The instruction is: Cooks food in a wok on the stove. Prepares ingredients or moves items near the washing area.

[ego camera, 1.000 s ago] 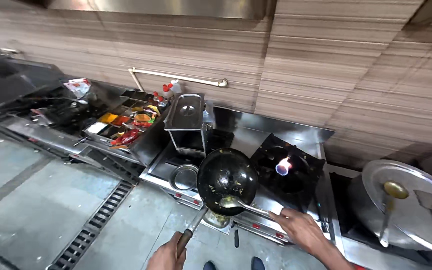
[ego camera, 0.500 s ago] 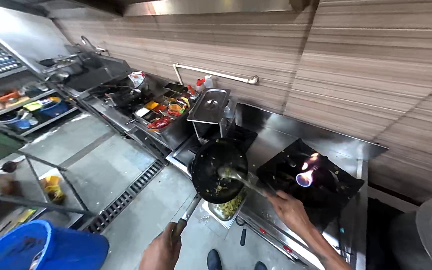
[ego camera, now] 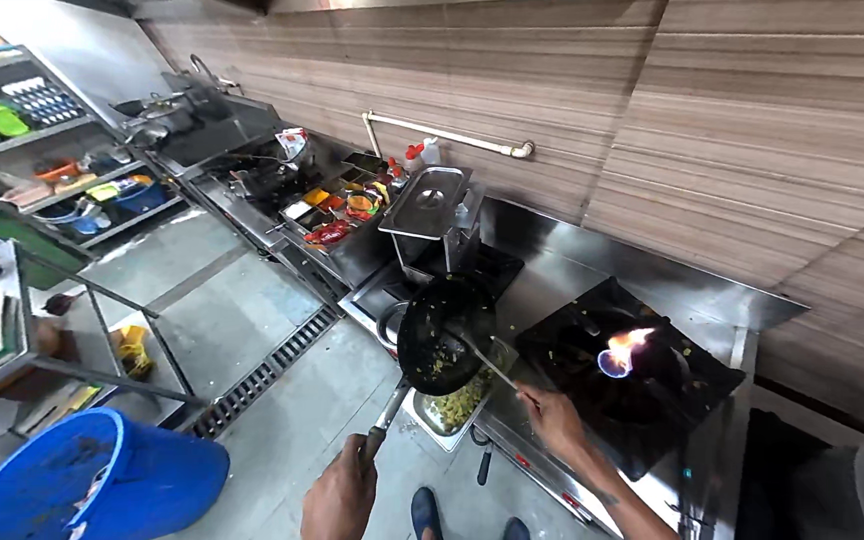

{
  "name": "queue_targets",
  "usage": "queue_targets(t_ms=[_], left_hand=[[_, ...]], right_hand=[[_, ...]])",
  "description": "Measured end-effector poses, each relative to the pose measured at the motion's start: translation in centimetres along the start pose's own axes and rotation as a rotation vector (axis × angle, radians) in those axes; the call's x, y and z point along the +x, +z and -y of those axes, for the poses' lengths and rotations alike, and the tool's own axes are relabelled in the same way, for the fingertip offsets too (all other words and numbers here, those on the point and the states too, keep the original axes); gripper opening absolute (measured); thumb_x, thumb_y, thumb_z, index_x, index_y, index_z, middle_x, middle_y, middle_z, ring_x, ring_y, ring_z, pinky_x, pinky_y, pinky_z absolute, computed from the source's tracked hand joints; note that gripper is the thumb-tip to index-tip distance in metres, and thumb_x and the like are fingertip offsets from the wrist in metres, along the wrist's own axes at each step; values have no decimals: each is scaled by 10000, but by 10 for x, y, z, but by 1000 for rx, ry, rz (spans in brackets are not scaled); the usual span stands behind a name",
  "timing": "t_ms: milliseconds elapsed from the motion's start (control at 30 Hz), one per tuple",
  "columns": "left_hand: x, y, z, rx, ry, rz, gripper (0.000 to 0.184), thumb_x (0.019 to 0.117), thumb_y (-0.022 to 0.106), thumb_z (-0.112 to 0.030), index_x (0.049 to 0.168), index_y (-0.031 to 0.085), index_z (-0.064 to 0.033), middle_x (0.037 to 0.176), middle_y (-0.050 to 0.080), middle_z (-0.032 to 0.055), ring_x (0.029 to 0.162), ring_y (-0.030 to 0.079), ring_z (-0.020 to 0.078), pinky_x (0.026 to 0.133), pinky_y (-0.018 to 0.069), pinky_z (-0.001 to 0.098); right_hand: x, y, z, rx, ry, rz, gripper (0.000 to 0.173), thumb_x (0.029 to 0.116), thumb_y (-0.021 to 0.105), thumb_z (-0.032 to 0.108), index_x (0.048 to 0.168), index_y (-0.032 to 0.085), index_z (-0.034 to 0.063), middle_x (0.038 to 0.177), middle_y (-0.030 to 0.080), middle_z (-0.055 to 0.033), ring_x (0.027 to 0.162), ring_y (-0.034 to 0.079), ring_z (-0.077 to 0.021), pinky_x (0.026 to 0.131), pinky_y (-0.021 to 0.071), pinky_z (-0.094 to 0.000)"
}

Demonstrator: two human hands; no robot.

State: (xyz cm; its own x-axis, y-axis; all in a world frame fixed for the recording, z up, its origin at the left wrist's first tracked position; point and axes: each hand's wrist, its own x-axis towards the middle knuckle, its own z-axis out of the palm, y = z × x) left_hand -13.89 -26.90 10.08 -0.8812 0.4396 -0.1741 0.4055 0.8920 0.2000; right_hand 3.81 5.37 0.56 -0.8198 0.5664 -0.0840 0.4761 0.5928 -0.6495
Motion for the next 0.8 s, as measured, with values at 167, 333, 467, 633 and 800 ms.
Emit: queue_targets(t_ms=[167,333,467,633,800], left_hand=[[3,11,-2,-20,-21,0,355,919,632,-238,1270,633,-182,933,733,100,809,722,332,664,568,583],[-1,18,-4,-9,2,-43,330,929,622,-230,1255,636,-184,922,730,87,780,719,307,640,567,557],[2,16,-4,8,10,-66,329,926,623,-226,1252,637,-185,927,729,90,771,719,310,625,565,560],[3,19,-1,31,-14,-92,304,938,622,-212,1240,648,-182,968,736,92,793,729,311,635,572,550],[3,16,-5,7,-3,-58,320,943,627,-228,1261,641,-200,956,734,87,797,722,314,643,567,558]], right_hand=[[-31,-6,-3,-140,-172,-1,323,1058,500,350,1285,728,316,1048,753,-48,914,732,-238,774,601,-484],[3,-9,15,-198,-109,-84,331,1059,491,340,1284,731,299,1067,750,-48,897,732,-240,769,604,-475],[-20,2,-9,-295,-152,-37,319,1051,496,317,1263,733,289,1038,738,-82,868,731,-279,719,600,-496],[-32,-5,-8,-240,-184,-193,287,1031,542,302,1193,776,264,943,744,-51,780,727,-236,646,602,-468],[-13,5,8,-237,-168,-106,316,1053,502,342,1268,732,316,1018,746,-49,868,729,-238,724,604,-463]])
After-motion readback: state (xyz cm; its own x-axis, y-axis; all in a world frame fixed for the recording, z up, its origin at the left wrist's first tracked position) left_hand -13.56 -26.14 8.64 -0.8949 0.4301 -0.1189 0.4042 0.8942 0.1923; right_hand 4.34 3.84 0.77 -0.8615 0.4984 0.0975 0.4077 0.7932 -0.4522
